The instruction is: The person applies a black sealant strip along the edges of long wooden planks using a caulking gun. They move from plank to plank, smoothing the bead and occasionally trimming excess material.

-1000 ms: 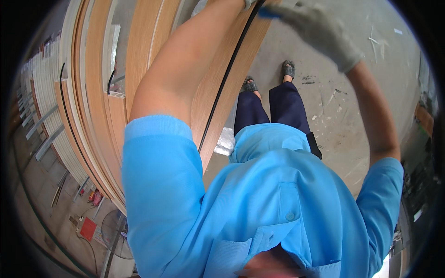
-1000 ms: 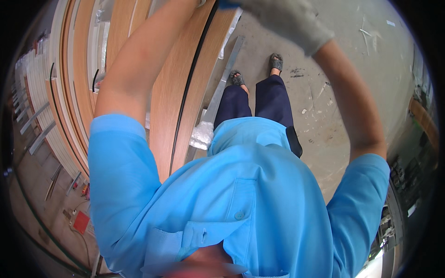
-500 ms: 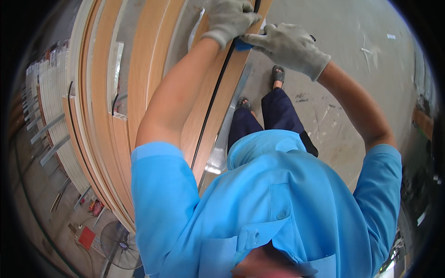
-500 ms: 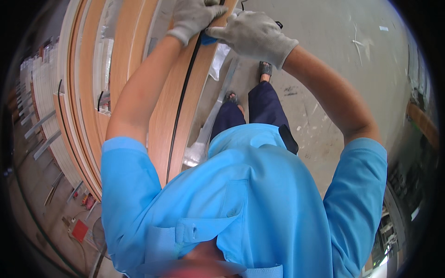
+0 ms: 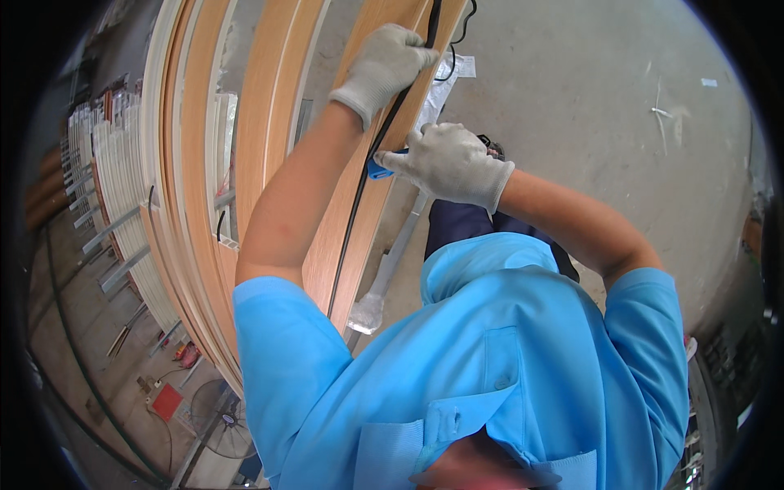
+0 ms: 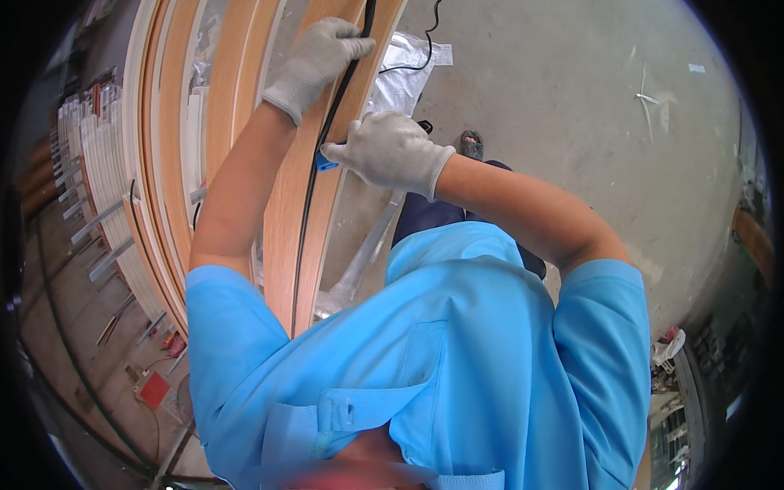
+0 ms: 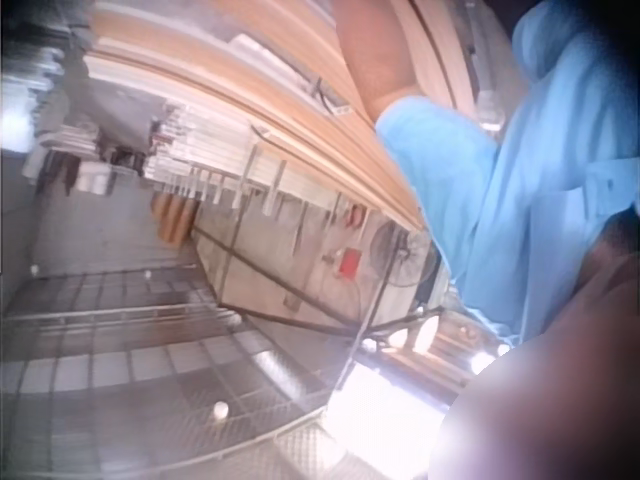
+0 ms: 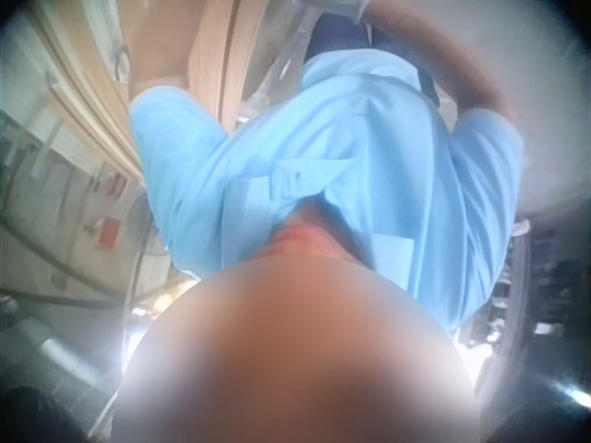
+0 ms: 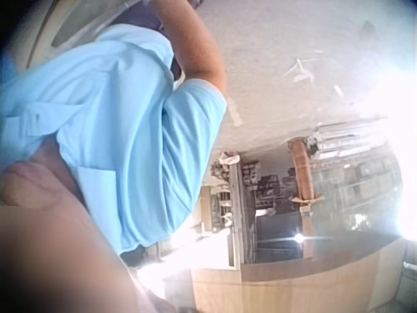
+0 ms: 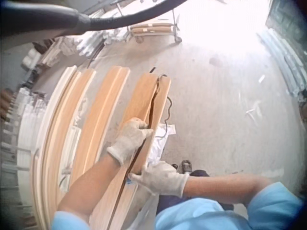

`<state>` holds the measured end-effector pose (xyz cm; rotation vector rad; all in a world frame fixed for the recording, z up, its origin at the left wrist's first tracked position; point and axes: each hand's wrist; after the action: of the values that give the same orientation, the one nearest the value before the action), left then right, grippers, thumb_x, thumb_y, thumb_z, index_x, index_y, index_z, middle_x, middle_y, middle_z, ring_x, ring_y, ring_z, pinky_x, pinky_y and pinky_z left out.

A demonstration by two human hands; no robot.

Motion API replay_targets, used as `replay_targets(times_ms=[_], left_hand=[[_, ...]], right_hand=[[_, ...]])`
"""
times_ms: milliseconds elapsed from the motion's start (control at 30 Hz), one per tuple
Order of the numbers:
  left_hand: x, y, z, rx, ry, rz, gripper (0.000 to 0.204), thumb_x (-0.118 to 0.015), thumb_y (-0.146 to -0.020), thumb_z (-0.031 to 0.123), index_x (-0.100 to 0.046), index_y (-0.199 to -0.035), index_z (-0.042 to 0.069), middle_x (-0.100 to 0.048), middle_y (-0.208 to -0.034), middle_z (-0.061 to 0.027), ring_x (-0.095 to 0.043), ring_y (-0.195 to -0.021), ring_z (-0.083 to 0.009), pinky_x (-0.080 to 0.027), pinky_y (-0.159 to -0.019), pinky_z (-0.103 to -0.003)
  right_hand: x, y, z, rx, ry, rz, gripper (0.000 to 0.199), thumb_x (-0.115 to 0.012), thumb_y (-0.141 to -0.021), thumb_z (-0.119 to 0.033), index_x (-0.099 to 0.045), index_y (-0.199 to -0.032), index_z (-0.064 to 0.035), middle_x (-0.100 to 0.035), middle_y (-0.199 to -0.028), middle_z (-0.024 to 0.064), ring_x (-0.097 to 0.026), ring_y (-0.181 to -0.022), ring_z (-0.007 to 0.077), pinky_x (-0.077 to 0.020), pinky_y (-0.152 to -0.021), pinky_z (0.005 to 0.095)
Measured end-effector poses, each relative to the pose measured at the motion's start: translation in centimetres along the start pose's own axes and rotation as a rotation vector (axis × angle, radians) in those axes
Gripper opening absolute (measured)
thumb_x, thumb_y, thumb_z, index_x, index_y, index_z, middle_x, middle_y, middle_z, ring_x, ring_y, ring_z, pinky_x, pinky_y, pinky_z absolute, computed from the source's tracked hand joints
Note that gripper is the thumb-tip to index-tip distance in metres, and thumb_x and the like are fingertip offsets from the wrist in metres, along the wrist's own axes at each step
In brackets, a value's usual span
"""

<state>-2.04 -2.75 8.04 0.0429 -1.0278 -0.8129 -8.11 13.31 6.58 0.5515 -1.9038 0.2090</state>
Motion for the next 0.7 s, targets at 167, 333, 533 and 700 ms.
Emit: replay_targets(times_ms=[167,333,533,700], left_hand=[[-0.2,-5.2,0.9,-0.347,-0.191,-0.014,0.017,-0.081,-0.076,0.022,-0.077,-0.082,0.007,-0.068,-0.106,-0.0124,-0.059,-0.112,-0.0323,-0.045,-0.099,-0.044],[0.3,-8.6,0.1,-0.914,-0.220,-0.247,0.018,-0.079,-0.080,0.023,-0.073,-0.081,0.005,-0.068,-0.110,-0.0101,-0.060,-0.110,-0.0318,-0.044,-0.097,-0.046],[-1.4,-8.8,-1.5,-0.925,-0.248,0.020,0.019,-0.075,-0.092,0.026,-0.078,-0.100,0.009,-0.072,-0.111,-0.0012,-0.071,-0.101,-0.0243,-0.057,-0.094,-0.036],[-1.7,-8.6,-2.4,-0.832,-0.141,-0.145,0.015,-0.076,-0.090,0.022,-0.076,-0.094,0.007,-0.070,-0.117,0.0001,-0.069,-0.103,-0.0226,-0.057,-0.096,-0.034]], right_hand=[[0.8,-0.1,0.5,-0.009,-0.038,-0.113,0.041,-0.059,-0.100,-0.023,-0.059,-0.141,-0.0237,-0.066,-0.085,0.0135,-0.074,-0.078,0.0274,-0.0632,-0.059,0.0389],[1.3,-0.9,-0.8,0.094,-0.072,-0.253,0.046,-0.057,-0.100,-0.019,-0.054,-0.146,-0.0231,-0.066,-0.092,0.0148,-0.074,-0.086,0.0286,-0.0636,-0.064,0.0400],[3.1,-2.1,0.7,0.160,-0.096,-0.217,0.029,-0.061,-0.095,-0.018,-0.066,-0.123,-0.0104,-0.067,-0.090,0.0141,-0.074,-0.085,0.0320,-0.0621,-0.065,0.0431],[4.6,-1.2,6.1,-0.153,0.072,-0.168,0.040,-0.066,-0.095,-0.023,-0.061,-0.135,-0.0231,-0.066,-0.091,0.0124,-0.074,-0.084,0.0285,-0.0620,-0.063,0.0388]])
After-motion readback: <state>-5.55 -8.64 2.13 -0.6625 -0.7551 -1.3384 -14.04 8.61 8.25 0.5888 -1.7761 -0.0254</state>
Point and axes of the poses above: each hand's wrist, its own y-axis away from the middle knuckle, its own x-axis out of the back of the hand, z = x × y
